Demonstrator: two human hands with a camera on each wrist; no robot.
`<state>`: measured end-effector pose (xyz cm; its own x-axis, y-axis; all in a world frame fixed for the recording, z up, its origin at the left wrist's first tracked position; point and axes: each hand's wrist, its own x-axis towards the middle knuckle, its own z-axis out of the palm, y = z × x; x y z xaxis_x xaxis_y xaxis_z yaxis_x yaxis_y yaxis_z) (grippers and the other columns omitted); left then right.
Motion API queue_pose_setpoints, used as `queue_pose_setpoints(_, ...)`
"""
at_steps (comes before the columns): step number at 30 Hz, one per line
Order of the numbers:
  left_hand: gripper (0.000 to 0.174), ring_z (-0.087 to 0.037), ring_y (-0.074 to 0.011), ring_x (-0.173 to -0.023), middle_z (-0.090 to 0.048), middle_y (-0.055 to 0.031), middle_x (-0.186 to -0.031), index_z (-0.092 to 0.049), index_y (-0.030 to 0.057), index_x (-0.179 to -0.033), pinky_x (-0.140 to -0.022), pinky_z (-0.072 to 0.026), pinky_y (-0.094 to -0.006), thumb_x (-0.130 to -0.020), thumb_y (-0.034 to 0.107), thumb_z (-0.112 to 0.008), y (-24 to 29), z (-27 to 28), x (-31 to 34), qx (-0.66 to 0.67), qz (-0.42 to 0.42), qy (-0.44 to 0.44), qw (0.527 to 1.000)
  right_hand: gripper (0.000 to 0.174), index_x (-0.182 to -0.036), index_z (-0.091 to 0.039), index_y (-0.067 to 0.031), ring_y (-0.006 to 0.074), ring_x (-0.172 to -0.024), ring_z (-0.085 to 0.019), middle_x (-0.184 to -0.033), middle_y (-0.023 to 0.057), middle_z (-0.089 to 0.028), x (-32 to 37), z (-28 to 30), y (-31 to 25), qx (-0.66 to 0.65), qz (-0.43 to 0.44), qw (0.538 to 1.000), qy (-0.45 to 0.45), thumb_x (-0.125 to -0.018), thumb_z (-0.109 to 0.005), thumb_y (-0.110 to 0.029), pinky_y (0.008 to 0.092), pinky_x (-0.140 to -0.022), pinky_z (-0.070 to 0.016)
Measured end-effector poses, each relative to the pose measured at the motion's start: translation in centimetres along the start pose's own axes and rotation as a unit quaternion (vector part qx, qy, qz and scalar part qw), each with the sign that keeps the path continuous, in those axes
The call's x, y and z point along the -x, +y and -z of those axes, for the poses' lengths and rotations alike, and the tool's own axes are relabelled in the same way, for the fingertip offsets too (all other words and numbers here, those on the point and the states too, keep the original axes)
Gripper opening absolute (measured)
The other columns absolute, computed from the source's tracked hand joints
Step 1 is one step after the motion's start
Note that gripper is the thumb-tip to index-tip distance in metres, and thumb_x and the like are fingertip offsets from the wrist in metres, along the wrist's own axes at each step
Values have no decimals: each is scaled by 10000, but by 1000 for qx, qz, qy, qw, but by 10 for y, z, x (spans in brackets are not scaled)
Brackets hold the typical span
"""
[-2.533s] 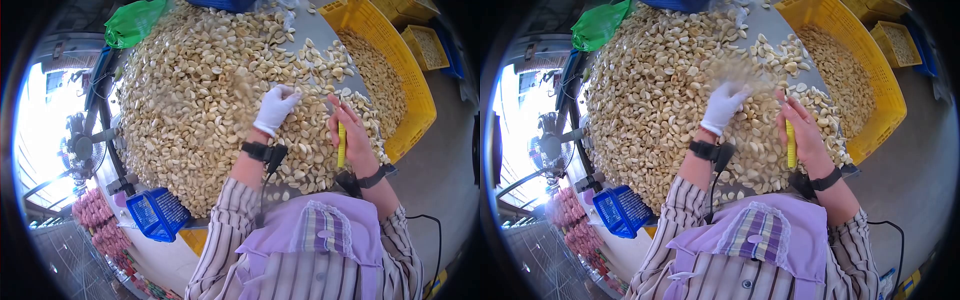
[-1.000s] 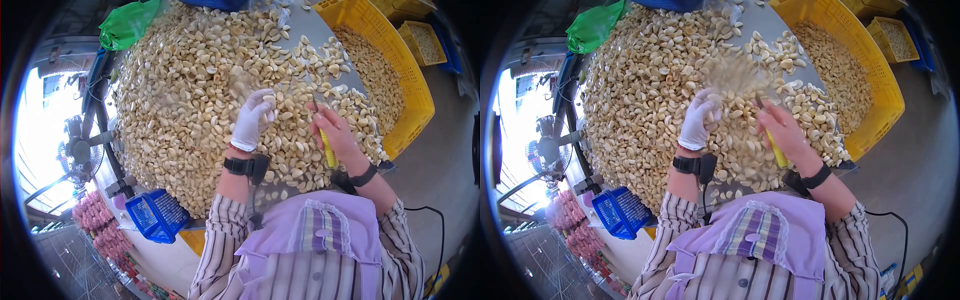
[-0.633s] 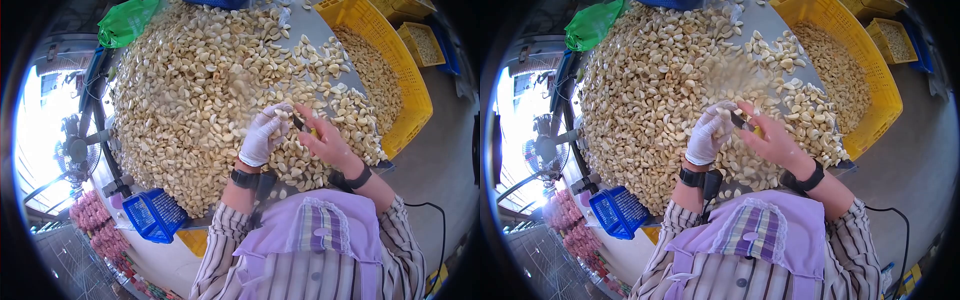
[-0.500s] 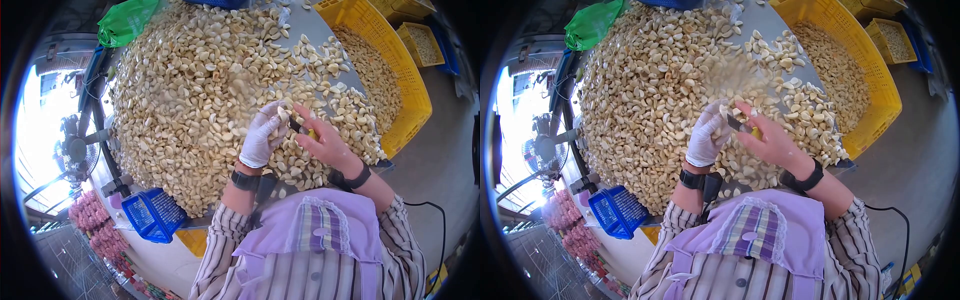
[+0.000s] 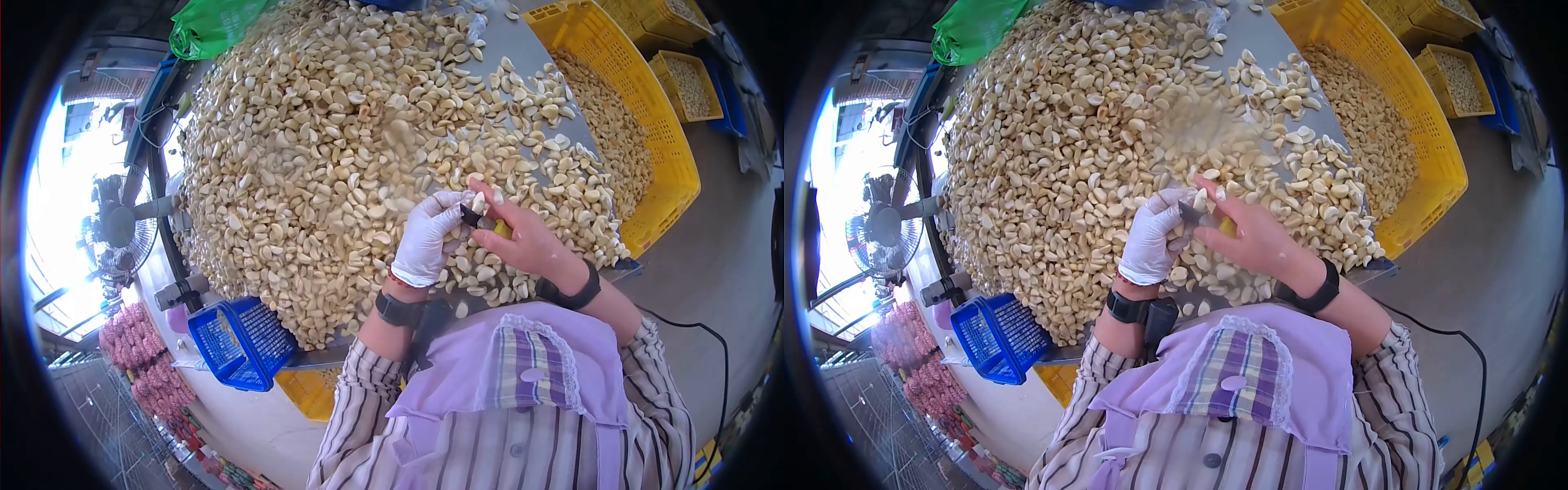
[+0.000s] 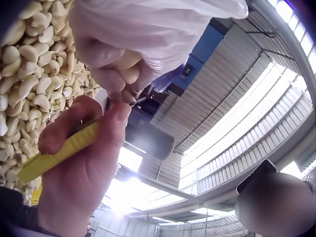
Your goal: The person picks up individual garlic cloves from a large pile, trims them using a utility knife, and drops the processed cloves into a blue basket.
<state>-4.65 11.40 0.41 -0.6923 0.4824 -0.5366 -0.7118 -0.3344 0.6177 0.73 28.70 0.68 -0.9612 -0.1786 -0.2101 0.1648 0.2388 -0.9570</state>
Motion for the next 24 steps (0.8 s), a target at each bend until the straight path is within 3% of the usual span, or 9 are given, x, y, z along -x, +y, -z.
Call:
queue_pose_setpoints(7,167,-416,-51,-520,-581,-33,-803,-582,24,-1028,-398,-262,-160,-890,117,-585,2,17,14,66,26,-80,994,521,-1372,-433,-175,98,-556,-498,-696,1,-549,3,-1,-17,-65,-36,997,-15,-873,-584,-179,242,-532,-426)
queue_pose_setpoints(9,196,-414,-63,-524,-576,-50,-816,-571,36,-1055,-388,-259,-157,-885,131,-594,2,23,22,171,68,-135,974,453,-1351,-466,-176,61,-495,-469,-694,-13,-545,2,1,-22,-206,-217,954,4,-904,-532,-160,207,-471,-409)
queue_pose_setpoints(15,227,-509,-71,-594,-584,-31,-832,-567,71,-1027,-409,-346,-156,-867,217,-633,35,53,72,167,-78,-19,983,468,-1390,-364,-59,53,-476,-440,-687,1,-502,6,1,-13,-284,-149,947,4,-936,-443,-143,174,-446,-381)
queue_pose_setpoints(16,193,-560,-86,-669,-595,-27,-831,-579,66,-1007,-522,-457,-175,-880,208,-613,43,61,85,163,-165,225,946,468,-1388,-365,-53,53,-479,-440,-695,2,-505,8,1,-14,-270,-140,952,17,-936,-445,-144,172,-449,-381)
queue_pose_setpoints(17,178,-594,-105,-769,-615,-36,-870,-587,58,-995,-660,-512,-203,-893,204,-594,62,68,105,93,-293,315,898,467,-1385,-367,-46,53,-481,-440,-704,2,-509,10,1,-15,-257,-131,957,31,-936,-448,-144,169,-451,-381)
queue_pose_setpoints(18,192,-590,-106,-777,-627,-53,-943,-586,54,-1030,-657,-509,-202,-899,193,-583,81,98,131,59,-346,294,889,462,-1382,-370,-47,47,-475,-437,-714,3,-511,12,3,-14,-262,-110,958,36,-943,-457,-156,159,-438,-372)
queue_pose_setpoints(19,202,-561,-73,-699,-628,-53,-972,-583,47,-1058,-591,-477,-190,-908,182,-565,98,157,163,-116,-374,464,795,462,-1382,-370,-47,47,-475,-437,-714,3,-511,12,4,-11,-265,-111,957,29,-943,-457,-156,159,-438,-372)
queue_pose_setpoints(21,295,-598,-137,-822,-631,-82,-1005,-557,25,-1142,-703,-493,-249,-894,184,-577,129,193,216,-155,-457,477,734,447,-1358,-420,-74,49,-457,-443,-703,0,-527,12,8,-4,-312,-99,943,66,-935,-503,-190,170,-426,-374)
queue_pose_setpoints(24,338,-580,-236,-1007,-631,-124,-1069,-574,26,-1165,-871,-457,-330,-879,205,-597,154,251,268,-278,-349,640,626,412,-1324,-452,-62,44,-451,-433,-700,-2,-520,7,7,2,-350,-106,927,80,-948,-498,-223,162,-419,-361)
